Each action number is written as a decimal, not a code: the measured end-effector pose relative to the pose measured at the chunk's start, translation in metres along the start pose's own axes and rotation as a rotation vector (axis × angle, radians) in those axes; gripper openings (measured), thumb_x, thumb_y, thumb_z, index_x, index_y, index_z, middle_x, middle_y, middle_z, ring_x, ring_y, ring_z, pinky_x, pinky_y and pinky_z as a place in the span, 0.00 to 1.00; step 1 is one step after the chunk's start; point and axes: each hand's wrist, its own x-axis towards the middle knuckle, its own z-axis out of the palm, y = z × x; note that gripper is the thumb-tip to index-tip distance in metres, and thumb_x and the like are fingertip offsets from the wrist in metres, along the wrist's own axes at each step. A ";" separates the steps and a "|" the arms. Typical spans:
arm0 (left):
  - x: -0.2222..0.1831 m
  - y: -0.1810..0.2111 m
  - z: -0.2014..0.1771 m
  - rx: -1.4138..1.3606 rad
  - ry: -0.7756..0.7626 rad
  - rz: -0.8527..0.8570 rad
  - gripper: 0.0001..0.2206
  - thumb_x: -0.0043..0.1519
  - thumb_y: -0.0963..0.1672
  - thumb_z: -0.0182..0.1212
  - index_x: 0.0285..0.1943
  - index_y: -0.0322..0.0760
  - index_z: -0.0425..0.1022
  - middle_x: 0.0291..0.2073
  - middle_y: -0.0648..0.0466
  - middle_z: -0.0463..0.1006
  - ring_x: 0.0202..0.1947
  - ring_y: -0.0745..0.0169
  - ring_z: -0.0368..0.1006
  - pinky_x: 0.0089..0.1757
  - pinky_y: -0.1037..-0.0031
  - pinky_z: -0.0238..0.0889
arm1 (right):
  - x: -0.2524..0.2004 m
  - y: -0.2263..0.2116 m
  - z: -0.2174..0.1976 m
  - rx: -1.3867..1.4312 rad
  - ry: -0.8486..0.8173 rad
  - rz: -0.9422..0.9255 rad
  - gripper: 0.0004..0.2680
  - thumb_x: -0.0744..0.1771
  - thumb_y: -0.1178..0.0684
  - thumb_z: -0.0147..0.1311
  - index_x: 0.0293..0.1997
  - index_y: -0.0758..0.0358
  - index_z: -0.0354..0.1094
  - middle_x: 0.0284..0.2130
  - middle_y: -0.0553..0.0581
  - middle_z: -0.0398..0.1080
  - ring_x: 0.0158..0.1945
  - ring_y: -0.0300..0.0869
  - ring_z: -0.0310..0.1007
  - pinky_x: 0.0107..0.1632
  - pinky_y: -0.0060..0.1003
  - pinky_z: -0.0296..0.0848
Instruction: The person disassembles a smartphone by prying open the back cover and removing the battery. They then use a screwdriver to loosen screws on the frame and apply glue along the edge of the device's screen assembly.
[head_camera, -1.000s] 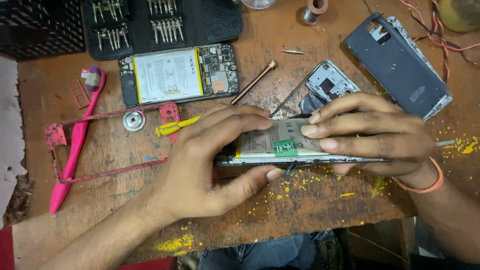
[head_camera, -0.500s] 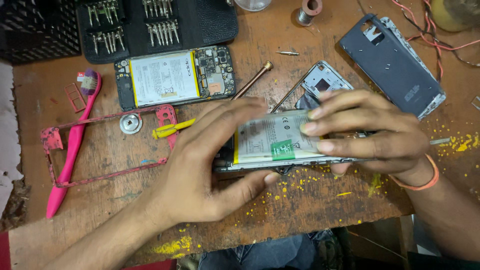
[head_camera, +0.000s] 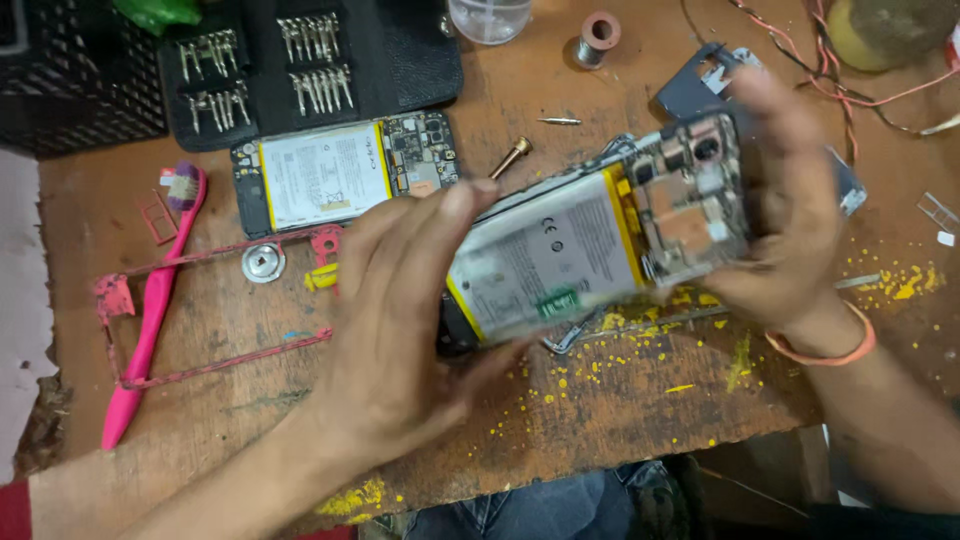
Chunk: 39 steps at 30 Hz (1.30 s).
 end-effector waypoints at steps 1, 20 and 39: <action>0.000 -0.002 -0.001 0.104 0.007 0.058 0.42 0.62 0.43 0.73 0.77 0.33 0.41 0.66 0.40 0.67 0.65 0.47 0.62 0.62 0.55 0.60 | -0.001 0.001 0.000 0.092 -0.041 0.024 0.29 0.64 0.53 0.68 0.67 0.70 0.49 0.59 0.62 0.67 0.58 0.42 0.73 0.58 0.37 0.80; 0.009 0.011 -0.011 0.241 -0.135 0.178 0.17 0.61 0.39 0.64 0.58 0.20 0.73 0.45 0.42 0.78 0.43 0.49 0.77 0.44 0.60 0.72 | 0.001 0.012 0.001 0.143 -0.201 -0.151 0.05 0.68 0.64 0.59 0.46 0.65 0.68 0.43 0.66 0.76 0.47 0.48 0.81 0.52 0.39 0.83; -0.015 0.021 0.021 -0.251 -0.070 0.015 0.22 0.66 0.47 0.65 0.59 0.20 0.68 0.46 0.40 0.78 0.46 0.46 0.80 0.47 0.62 0.77 | -0.037 0.029 0.024 1.099 -0.351 0.291 0.07 0.70 0.55 0.66 0.51 0.63 0.74 0.44 0.58 0.76 0.52 0.46 0.75 0.59 0.46 0.75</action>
